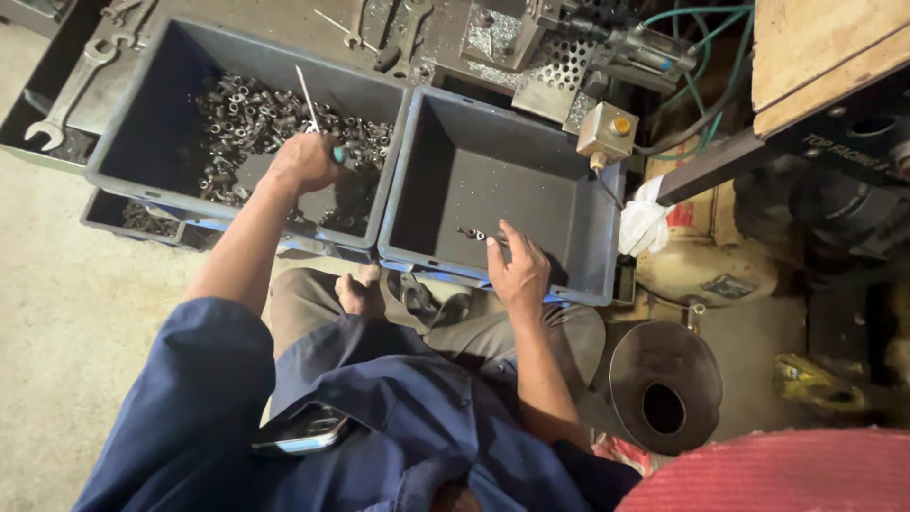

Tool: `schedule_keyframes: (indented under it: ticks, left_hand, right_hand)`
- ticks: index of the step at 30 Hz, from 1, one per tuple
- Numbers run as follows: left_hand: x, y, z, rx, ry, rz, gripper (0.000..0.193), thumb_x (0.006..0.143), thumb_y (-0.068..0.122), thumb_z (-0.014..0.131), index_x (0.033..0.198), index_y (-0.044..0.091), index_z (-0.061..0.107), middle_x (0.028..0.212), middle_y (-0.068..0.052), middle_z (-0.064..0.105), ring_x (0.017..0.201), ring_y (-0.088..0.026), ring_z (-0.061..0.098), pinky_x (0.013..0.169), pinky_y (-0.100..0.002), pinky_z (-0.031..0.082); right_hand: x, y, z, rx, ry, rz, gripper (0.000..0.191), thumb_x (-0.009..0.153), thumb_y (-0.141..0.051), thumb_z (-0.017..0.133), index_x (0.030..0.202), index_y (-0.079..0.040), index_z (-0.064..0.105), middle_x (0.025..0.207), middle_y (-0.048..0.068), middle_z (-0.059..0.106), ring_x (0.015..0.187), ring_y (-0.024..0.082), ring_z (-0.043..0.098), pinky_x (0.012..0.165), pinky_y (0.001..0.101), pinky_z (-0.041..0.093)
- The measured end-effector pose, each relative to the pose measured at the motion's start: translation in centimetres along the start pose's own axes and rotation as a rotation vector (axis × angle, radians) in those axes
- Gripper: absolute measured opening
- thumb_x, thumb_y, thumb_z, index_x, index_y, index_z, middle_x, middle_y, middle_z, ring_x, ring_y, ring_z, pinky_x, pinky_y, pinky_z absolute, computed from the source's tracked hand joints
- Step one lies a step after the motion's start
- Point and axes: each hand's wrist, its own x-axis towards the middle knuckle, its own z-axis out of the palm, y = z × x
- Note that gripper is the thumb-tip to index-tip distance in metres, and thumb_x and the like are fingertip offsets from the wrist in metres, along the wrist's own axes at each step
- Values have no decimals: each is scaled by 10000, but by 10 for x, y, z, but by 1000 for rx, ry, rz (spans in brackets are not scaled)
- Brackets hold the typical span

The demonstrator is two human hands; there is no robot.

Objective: The person sits on the floor and uses a screwdriver to pick up small metal parts from a bin, then places them into a second bin. The person repeats this action continuously, moving parts one by one between the two bins.

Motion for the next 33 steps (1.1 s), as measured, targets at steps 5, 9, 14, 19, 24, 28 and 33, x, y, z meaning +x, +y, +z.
schedule_keyframes:
  ticks: [5,9,14,19,24,28,33]
  left_hand:
    - [-60,21,-35,-676,94,-18,292,819,305,832,937,50,751,837,-104,741,761,-210,661,717,-353,521]
    - [-101,69,-16,-1242,21,-16,134,856,150,785,940,57,738,820,-8,689,716,-103,577,651,-284,447]
    - [-116,122,22,-1632,-167,-3,91,836,120,764,890,68,712,846,-9,714,760,-106,643,702,-280,509]
    - [-113,138,44,-1755,-299,53,126,889,172,777,873,66,711,856,-20,705,777,-104,628,705,-268,491]
    - [-105,149,52,-1561,-273,39,168,903,197,780,865,44,723,800,-10,700,701,-79,579,620,-261,437]
    - [-99,147,53,-942,-121,162,244,862,225,788,1013,44,727,786,-99,680,723,-226,605,653,-372,486]
    - [-97,130,57,-471,144,485,791,765,118,710,1498,29,425,1013,-213,719,919,-449,677,817,-513,526]
  right_hand:
    - [4,-3,4,311,-41,210,350,944,-158,735,1267,-33,688,1045,117,764,967,190,753,878,329,585]
    - [10,-25,18,780,-172,314,468,952,-99,703,1399,-36,579,1194,88,703,1077,142,682,945,288,554]
    - [2,-50,31,1132,-221,242,514,984,-10,680,1478,-42,542,1313,80,657,1174,135,626,1036,280,503]
    - [-7,-43,21,1085,-163,210,420,1025,-16,668,1438,-9,589,1343,93,669,1210,149,636,1092,308,503]
    - [-11,-32,24,1072,-63,245,295,1035,-30,648,1326,11,624,1266,117,698,1163,167,666,1059,323,529]
    - [-9,-14,27,1273,184,430,178,1026,-40,640,1201,-5,628,1120,123,715,981,217,721,855,367,591]
    - [6,48,-9,1279,377,620,188,999,-62,673,1174,-19,618,994,105,691,870,235,722,824,390,639]
